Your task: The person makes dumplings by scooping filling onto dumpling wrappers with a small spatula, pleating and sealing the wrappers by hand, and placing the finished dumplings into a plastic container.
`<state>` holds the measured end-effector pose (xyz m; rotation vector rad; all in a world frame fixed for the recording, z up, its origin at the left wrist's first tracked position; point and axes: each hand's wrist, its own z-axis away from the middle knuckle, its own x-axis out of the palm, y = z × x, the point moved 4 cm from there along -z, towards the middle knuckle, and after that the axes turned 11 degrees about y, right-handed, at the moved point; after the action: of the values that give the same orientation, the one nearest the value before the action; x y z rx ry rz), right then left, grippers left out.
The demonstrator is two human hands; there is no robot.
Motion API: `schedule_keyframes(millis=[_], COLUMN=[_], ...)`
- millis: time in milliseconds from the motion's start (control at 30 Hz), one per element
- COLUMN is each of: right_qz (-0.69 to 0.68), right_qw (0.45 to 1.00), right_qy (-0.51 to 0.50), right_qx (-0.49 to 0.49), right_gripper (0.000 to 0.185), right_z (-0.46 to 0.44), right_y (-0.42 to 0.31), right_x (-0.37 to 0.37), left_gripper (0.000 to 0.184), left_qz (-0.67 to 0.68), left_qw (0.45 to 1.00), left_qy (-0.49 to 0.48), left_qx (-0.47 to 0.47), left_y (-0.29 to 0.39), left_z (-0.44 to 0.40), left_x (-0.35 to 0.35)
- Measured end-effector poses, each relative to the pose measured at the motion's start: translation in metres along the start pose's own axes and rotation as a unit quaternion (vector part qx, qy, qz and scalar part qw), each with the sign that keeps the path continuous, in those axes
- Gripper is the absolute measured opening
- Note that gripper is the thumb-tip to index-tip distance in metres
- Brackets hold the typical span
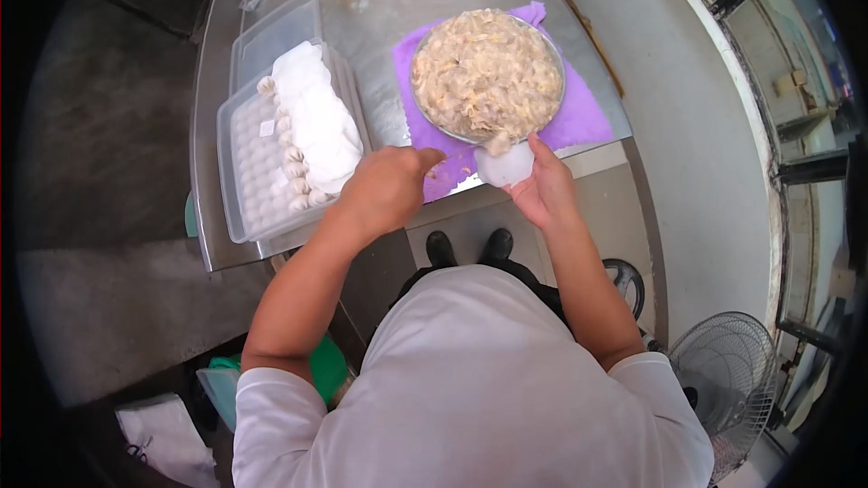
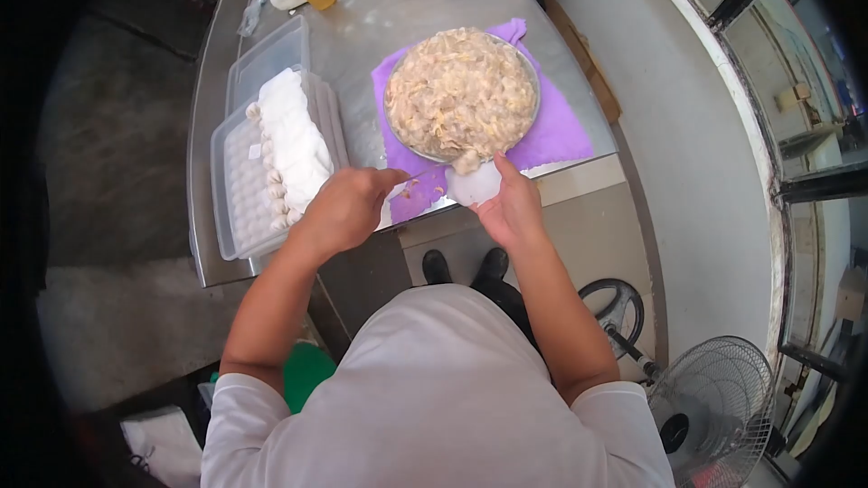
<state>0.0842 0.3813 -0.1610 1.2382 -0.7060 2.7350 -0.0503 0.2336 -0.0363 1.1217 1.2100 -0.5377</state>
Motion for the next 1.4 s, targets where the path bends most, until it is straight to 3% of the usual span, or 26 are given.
schedule_keyframes(millis=[133, 300, 467, 833, 1267, 1367, 1400], right_qz=[-0.034, -0.012, 0.000, -0.044, 0.005, 0.009, 0.010], right_qw=[0.999, 0.999, 0.998, 0.995, 0.994, 0.996, 0.996], right_qy=[0.032, 0.045, -0.033, -0.027, -0.057, -0.053, -0.053], right_qx=[0.009, 0.012, 0.062, 0.080, 0.088, 0.072, 0.072], right_gripper=[0.047, 0.048, 0.047, 0.051, 0.053, 0.053, 0.053], right_z=[-0.002, -0.004, 0.006, 0.004, 0.009, 0.014, 0.014], right_y=[-0.007, -0.009, -0.009, -0.011, -0.010, -0.013, -0.014], right_x=[-0.005, -0.022, -0.016, -0.022, -0.024, -0.021, -0.021], left_gripper=[0.039, 0.040, 0.040, 0.042, 0.035, 0.036, 0.038], left_qz=[0.020, 0.007, 0.000, 0.104, 0.026, 0.027, -0.003], left_qw=[0.999, 1.000, 0.997, 0.994, 0.997, 0.998, 0.996], left_qy=[0.035, 0.001, 0.007, 0.001, -0.036, -0.004, 0.008], left_qx=[0.036, 0.019, 0.070, 0.026, 0.058, 0.052, 0.088], left_y=[0.020, 0.026, 0.024, 0.015, 0.025, 0.038, 0.042], left_z=[0.022, 0.020, 0.015, 0.022, 0.019, 0.018, 0.020], left_x=[0.009, -0.013, 0.002, 0.000, -0.009, -0.024, -0.021])
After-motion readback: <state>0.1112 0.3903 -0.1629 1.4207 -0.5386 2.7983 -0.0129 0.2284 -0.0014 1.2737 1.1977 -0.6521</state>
